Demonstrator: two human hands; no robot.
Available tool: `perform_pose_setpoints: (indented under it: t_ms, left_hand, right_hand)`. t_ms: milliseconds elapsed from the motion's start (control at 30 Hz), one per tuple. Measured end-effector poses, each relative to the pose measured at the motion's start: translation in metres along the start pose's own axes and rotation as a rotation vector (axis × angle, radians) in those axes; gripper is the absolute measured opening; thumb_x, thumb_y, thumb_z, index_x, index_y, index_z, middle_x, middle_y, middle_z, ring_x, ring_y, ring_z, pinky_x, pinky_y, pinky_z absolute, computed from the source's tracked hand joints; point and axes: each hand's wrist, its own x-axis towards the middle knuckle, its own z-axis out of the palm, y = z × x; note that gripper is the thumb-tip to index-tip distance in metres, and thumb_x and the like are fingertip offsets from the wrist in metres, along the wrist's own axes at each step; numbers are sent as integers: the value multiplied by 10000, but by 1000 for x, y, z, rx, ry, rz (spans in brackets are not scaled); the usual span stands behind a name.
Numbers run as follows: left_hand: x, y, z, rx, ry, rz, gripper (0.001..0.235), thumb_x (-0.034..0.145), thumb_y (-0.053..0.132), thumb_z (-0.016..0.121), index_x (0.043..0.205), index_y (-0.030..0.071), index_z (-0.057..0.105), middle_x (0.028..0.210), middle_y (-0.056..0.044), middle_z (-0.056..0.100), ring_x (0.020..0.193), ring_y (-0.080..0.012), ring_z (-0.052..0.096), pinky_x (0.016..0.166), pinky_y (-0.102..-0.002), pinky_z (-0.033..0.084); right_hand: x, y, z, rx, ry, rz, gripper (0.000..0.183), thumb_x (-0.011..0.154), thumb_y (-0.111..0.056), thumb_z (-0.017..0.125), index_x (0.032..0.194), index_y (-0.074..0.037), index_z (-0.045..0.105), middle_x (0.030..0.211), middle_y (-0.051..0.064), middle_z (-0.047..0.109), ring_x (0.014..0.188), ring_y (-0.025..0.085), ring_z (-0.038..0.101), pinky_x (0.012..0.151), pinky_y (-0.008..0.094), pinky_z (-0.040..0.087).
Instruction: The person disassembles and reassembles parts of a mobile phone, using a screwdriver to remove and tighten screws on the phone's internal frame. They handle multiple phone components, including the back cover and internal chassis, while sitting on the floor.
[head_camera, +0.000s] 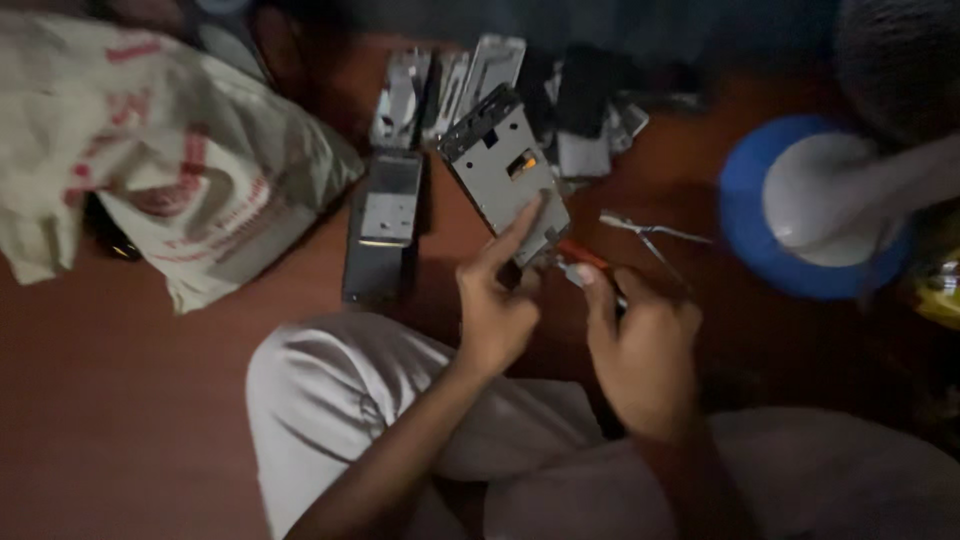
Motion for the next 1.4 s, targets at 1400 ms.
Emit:
perform_pose_setpoints:
  t_ms: [1400]
  left_hand:
    - [-26,2,4,-62,-39,-22,676,908,-215,577,1520,60,495,1504,-143,607,1164,-176,730,960,-237,638]
  right_hand:
    - [4,-30,-33,75,-112,163,187,959,-123,743,1120,-47,686,944,83,739,858,143,745,671,304,595]
